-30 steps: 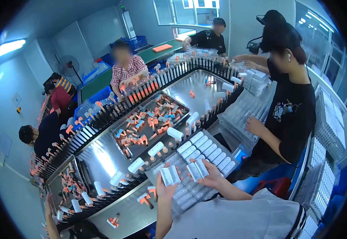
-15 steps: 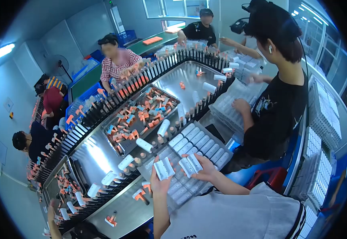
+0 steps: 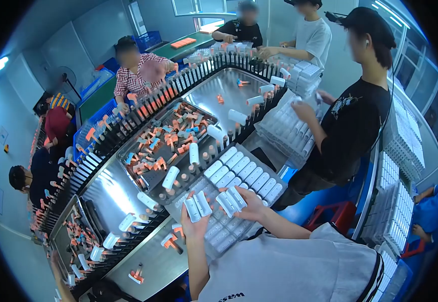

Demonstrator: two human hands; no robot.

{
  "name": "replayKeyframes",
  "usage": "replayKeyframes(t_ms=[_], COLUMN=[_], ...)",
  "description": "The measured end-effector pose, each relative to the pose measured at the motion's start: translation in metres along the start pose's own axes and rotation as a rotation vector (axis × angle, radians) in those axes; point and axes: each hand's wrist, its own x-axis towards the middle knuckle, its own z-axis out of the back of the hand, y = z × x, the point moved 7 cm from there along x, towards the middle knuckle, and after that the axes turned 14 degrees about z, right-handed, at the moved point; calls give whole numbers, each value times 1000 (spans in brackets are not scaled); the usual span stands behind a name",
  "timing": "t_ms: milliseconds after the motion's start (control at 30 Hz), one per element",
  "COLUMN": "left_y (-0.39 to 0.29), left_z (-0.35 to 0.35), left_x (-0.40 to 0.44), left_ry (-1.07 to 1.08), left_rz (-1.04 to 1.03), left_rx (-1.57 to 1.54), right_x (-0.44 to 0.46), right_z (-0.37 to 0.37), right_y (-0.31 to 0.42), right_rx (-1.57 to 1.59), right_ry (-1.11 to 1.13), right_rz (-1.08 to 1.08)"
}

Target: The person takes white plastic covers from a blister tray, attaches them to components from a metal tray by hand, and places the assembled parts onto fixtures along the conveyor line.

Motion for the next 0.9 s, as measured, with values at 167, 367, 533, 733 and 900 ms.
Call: replayKeyframes(t_ms=[167,367,533,733,900], left_y=[1,0,-1,-1,-1], left_z=[-1,7,0,5,3], left_x=[-1,2,-4,-2,-3], left_ry=[17,-25,-12,-14,-32], left_rz=[26,8,18,15,6], left_rx=[-52,6,-16,11,35], right_x=[2,1,-2,-2,-2], right_z=[-2,-4,-8,-1,0], right_y=[-1,0,-1,-2,-4], right_rx=[10,9,-29,-73,-31], right_ry=[7,23,-88,-125,-82], right_rz=[0,-9,-21,-26,-29])
